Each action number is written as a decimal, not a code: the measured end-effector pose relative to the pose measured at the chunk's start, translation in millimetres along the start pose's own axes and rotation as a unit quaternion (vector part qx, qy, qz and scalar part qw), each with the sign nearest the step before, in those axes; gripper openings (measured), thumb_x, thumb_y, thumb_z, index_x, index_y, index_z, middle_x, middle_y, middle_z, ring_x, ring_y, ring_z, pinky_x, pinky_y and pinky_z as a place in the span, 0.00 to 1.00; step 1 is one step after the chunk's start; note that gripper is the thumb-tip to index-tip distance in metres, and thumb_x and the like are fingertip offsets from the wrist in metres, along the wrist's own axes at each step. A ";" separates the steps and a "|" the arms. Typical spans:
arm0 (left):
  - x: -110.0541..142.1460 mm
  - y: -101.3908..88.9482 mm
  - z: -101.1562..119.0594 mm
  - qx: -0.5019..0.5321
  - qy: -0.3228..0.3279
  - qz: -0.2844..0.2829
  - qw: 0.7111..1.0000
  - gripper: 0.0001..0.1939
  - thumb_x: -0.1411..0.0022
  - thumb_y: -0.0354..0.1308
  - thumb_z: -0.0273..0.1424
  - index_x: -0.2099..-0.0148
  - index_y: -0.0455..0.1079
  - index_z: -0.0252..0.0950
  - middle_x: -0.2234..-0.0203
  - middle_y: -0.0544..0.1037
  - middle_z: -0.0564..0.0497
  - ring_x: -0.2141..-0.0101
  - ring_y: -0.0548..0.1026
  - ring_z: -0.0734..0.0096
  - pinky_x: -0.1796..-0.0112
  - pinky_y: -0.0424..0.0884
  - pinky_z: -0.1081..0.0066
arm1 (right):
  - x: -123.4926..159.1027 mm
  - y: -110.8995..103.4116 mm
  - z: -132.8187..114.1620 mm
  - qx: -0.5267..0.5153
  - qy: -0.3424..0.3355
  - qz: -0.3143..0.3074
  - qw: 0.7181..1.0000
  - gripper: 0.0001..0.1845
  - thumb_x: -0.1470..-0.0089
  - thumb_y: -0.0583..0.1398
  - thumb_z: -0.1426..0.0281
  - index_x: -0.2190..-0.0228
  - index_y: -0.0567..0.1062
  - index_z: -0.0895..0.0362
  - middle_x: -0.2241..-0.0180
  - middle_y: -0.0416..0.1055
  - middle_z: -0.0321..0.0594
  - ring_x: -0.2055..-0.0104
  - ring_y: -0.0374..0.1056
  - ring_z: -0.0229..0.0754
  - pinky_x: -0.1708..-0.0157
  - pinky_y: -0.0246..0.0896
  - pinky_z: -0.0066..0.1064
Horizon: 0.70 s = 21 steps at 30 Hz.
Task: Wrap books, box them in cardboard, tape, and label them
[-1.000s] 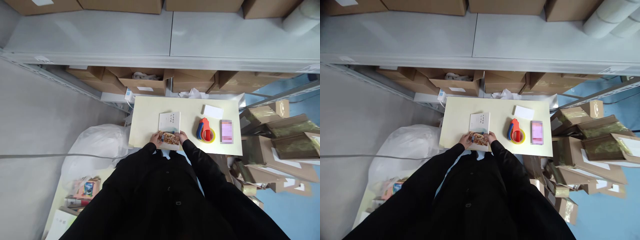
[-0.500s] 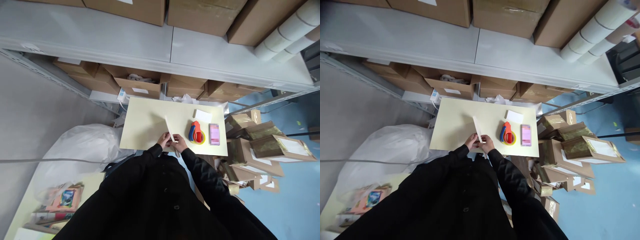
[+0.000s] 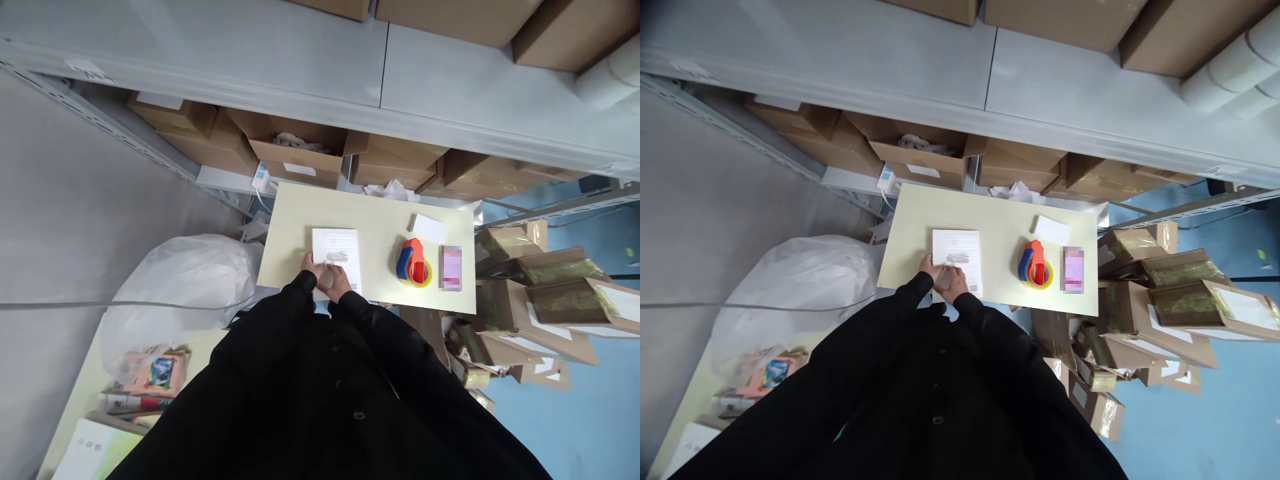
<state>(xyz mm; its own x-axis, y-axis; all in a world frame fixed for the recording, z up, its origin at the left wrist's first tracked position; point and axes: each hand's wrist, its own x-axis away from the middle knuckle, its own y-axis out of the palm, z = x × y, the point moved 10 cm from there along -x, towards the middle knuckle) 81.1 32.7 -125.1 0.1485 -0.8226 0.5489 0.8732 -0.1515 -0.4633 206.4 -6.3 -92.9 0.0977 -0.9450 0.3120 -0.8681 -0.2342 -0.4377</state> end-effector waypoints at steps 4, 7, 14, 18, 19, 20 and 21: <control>-1.4 -1.4 -5.9 -0.076 -0.018 0.043 0.996 0.33 0.55 0.60 0.25 0.43 0.59 0.31 0.46 0.65 0.36 0.44 0.62 0.50 0.44 0.57 0.56 | 6.5 -43.4 42.3 0.004 0.053 0.099 0.994 0.29 0.58 0.61 0.68 0.51 0.67 0.60 0.47 0.58 0.55 0.42 0.55 0.57 0.42 0.51 0.48; 5.6 -0.1 -8.6 -0.116 -0.030 0.057 0.991 0.38 0.56 0.62 0.27 0.41 0.56 0.30 0.43 0.58 0.34 0.40 0.54 0.45 0.42 0.52 0.55 | 15.3 -63.6 75.6 0.033 0.133 0.134 0.981 0.34 0.57 0.60 0.67 0.47 0.63 0.61 0.45 0.56 0.57 0.41 0.52 0.60 0.41 0.47 0.52; 35.5 18.4 -25.8 -0.241 -0.055 -0.024 0.969 0.48 0.51 0.60 0.37 0.34 0.41 0.26 0.40 0.53 0.33 0.38 0.51 0.48 0.41 0.47 0.59 | 7.3 -50.8 107.9 -0.051 0.264 0.096 0.958 0.40 0.63 0.61 0.70 0.45 0.60 0.61 0.47 0.60 0.54 0.43 0.57 0.55 0.41 0.47 0.46; 37.1 19.2 -27.6 -0.256 -0.060 -0.029 0.964 0.47 0.49 0.59 0.38 0.35 0.41 0.25 0.40 0.55 0.32 0.37 0.49 0.50 0.40 0.46 0.58 | -4.7 -50.5 118.8 -0.146 0.288 0.068 0.944 0.29 0.66 0.60 0.71 0.57 0.67 0.57 0.57 0.68 0.47 0.52 0.65 0.50 0.48 0.58 0.45; 35.5 18.5 -27.1 -0.255 -0.058 -0.026 0.965 0.46 0.49 0.58 0.37 0.35 0.42 0.25 0.41 0.55 0.32 0.38 0.50 0.50 0.40 0.46 0.58 | -6.2 -51.6 119.6 -0.162 0.283 0.057 0.944 0.25 0.66 0.59 0.71 0.59 0.67 0.56 0.60 0.70 0.43 0.55 0.67 0.48 0.52 0.61 0.43; 33.7 17.6 -26.7 -0.253 -0.055 -0.020 0.966 0.45 0.49 0.58 0.37 0.35 0.43 0.26 0.41 0.56 0.32 0.38 0.51 0.49 0.41 0.47 0.57 | -6.3 -52.3 119.9 -0.181 0.278 0.045 0.942 0.23 0.66 0.59 0.70 0.62 0.67 0.55 0.63 0.70 0.40 0.58 0.68 0.46 0.56 0.64 0.42; 32.3 17.0 -26.5 -0.249 -0.052 -0.016 0.967 0.45 0.50 0.59 0.36 0.35 0.43 0.27 0.41 0.56 0.32 0.38 0.52 0.49 0.41 0.48 0.57 | -5.3 -52.5 119.5 -0.199 0.274 0.033 0.940 0.21 0.66 0.58 0.70 0.64 0.67 0.54 0.66 0.70 0.37 0.61 0.69 0.45 0.60 0.65 0.41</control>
<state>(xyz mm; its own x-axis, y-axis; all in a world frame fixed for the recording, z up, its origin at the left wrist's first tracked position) 88.4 -11.0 -133.7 0.1945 -0.7571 0.6237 0.5496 -0.4425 -0.7086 309.6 -16.3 -172.4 -0.1338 -0.6701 0.7302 -0.9875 0.0285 -0.1548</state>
